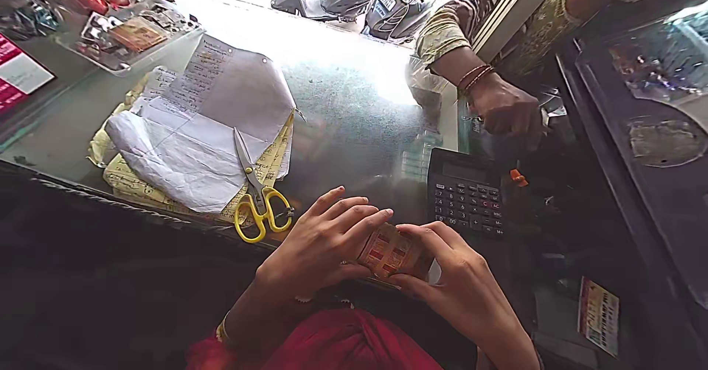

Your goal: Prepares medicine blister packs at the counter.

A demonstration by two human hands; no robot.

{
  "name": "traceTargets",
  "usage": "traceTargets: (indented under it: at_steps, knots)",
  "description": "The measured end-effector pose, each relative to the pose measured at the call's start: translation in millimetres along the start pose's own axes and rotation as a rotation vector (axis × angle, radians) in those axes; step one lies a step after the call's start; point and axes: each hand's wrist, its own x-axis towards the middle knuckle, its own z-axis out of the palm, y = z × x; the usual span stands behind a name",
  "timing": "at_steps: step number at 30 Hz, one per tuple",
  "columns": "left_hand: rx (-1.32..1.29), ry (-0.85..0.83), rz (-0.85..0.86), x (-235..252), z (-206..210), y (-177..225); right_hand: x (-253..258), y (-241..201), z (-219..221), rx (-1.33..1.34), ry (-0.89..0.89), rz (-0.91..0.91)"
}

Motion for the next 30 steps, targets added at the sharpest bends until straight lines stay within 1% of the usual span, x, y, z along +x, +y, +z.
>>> traceTargets:
  at_steps: [2, 5, 7, 9, 11, 13, 15, 16, 18, 21, 23, 25, 26, 28, 30]
  knots:
    - [0.028, 0.026, 0.003, 3, 3, 0, 4, -2, -3, 0.037, -0.006, 0.027]
    - [0.092, 0.105, -0.01, 6, 11, 4, 9, -4, -4, 0.155, 0.007, 0.174]
    - [0.074, 0.164, -0.04, 7, 15, 8, 12, -1, 2, 0.265, 0.041, 0.248]
    - [-0.037, 0.191, -0.081, 6, 16, 12, 13, 6, 8, 0.485, 0.033, 0.246]
    - [-0.206, 0.156, -0.115, 4, 10, 14, 13, 10, 7, 0.749, -0.019, 0.181]
    - [-0.429, 0.052, -0.123, 1, -1, 8, 10, 10, 7, 0.955, -0.061, 0.124]
    - [-0.627, -0.065, -0.073, 2, -12, -3, 7, 9, 8, 1.057, -0.071, 0.098]
    - [-0.69, -0.12, -0.033, 3, -16, -8, 6, 9, 8, 1.061, -0.066, 0.083]
    - [-0.688, -0.2, 0.009, 5, -23, -13, 3, 6, 10, 0.994, -0.039, 0.038]
    - [-0.633, -0.239, 0.045, 2, -24, -9, -4, 7, 13, 0.851, 0.012, -0.071]
    - [-0.597, -0.222, 0.054, -2, -19, -5, -10, 7, 15, 0.756, 0.089, -0.088]
    - [-0.532, -0.139, 0.051, -8, -15, 3, -13, 5, 16, 0.635, 0.155, -0.117]
    - [-0.49, -0.059, 0.059, -11, -13, 10, -14, 3, 14, 0.574, 0.174, -0.154]
    - [-0.372, 0.142, 0.145, -15, -12, 22, -17, -2, 4, 0.52, 0.179, -0.231]
    - [-0.189, 0.293, 0.275, -17, -17, 32, -20, -7, -11, 0.567, 0.205, -0.254]
